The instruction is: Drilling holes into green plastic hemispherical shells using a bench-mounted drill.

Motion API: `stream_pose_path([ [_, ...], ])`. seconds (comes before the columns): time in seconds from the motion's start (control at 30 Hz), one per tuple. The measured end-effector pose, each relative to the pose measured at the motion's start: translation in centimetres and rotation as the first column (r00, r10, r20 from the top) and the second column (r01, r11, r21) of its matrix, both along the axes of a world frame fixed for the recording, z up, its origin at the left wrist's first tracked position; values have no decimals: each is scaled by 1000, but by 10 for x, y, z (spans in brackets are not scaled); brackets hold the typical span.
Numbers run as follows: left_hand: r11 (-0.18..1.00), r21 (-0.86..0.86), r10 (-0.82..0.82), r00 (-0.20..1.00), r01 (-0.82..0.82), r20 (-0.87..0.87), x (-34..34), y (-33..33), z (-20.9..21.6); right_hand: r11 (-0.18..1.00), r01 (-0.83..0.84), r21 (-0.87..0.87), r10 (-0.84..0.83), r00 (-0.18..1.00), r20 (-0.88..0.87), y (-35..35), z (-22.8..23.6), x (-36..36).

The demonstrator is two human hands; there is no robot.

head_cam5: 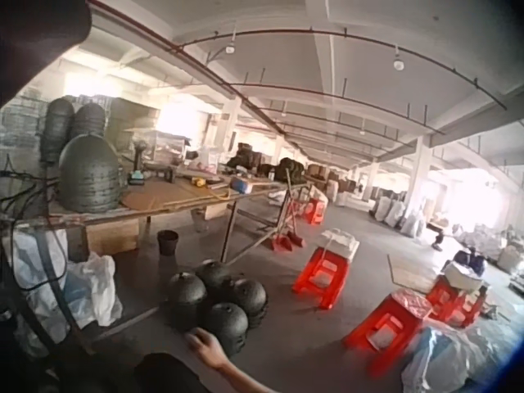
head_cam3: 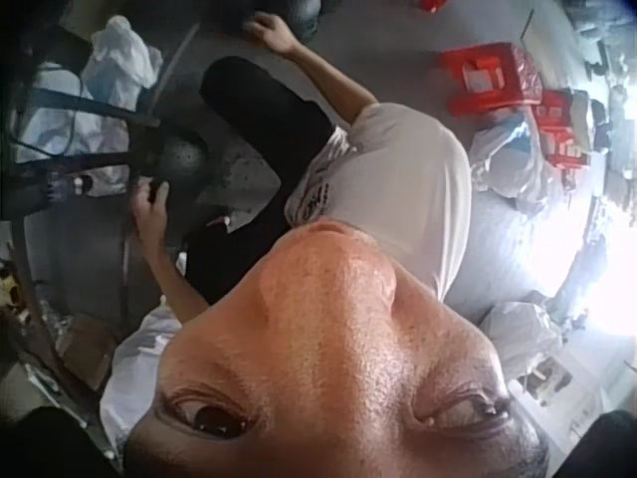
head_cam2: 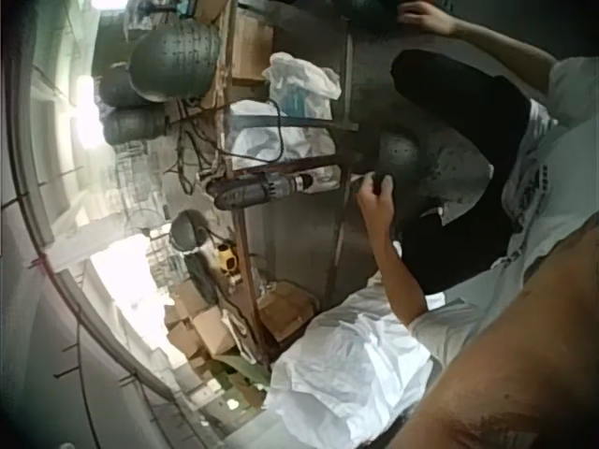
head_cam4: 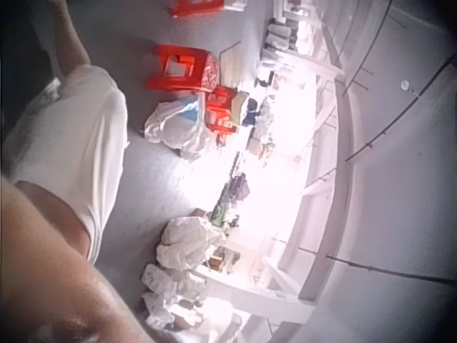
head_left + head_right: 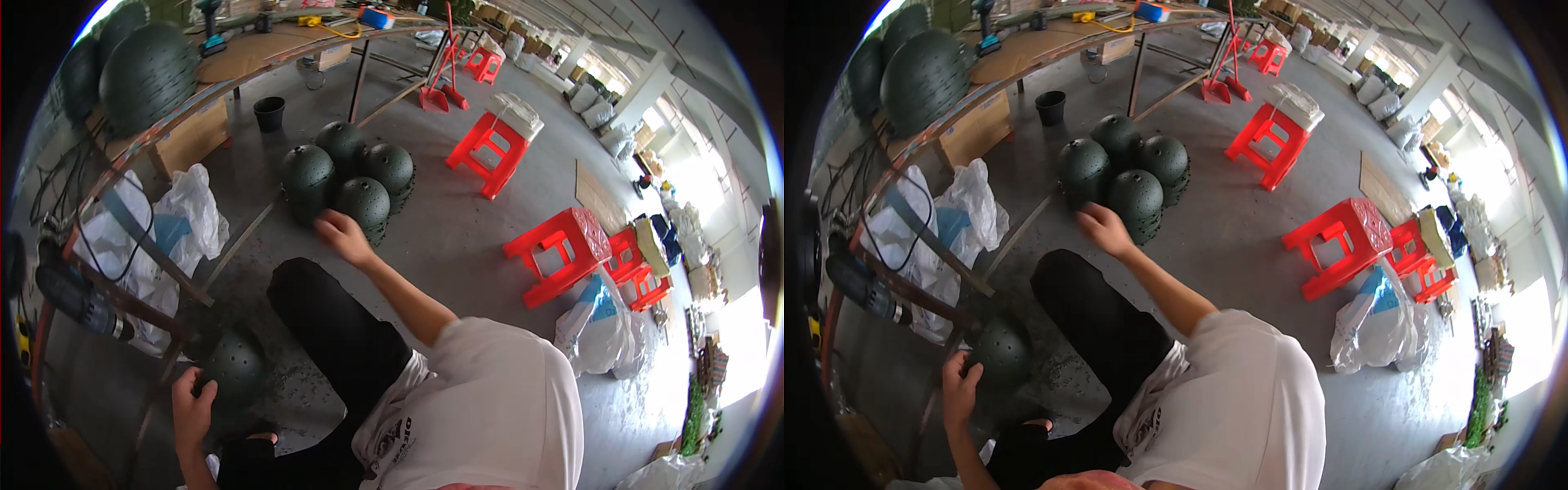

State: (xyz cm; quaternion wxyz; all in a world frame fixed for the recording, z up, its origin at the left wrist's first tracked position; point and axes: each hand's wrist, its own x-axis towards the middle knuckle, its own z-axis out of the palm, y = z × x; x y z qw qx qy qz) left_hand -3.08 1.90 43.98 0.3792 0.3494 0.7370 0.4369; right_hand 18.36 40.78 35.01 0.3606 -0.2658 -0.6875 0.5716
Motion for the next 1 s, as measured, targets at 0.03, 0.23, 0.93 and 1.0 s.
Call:
stream_pose_path([
  [0.03,1000,25,-14,995,17,-104,1,-1,-3,994,36,101,-58,974,219,9,-54,50],
  [0.23,998,0,-59,924,63,-377,25,-17,10,951,-255,-176,260,344,902,-41,-215,200],
  [0.93,652,-594,-708,658,471,-255,-52,-19,-50,732,-495,-468,637,254,728,-121,-225,-20],
  [1.0,612,-657,-739,615,440,-275,-46,-23,-56,725,-507,-467,642,251,724,-87,-211,-5],
])
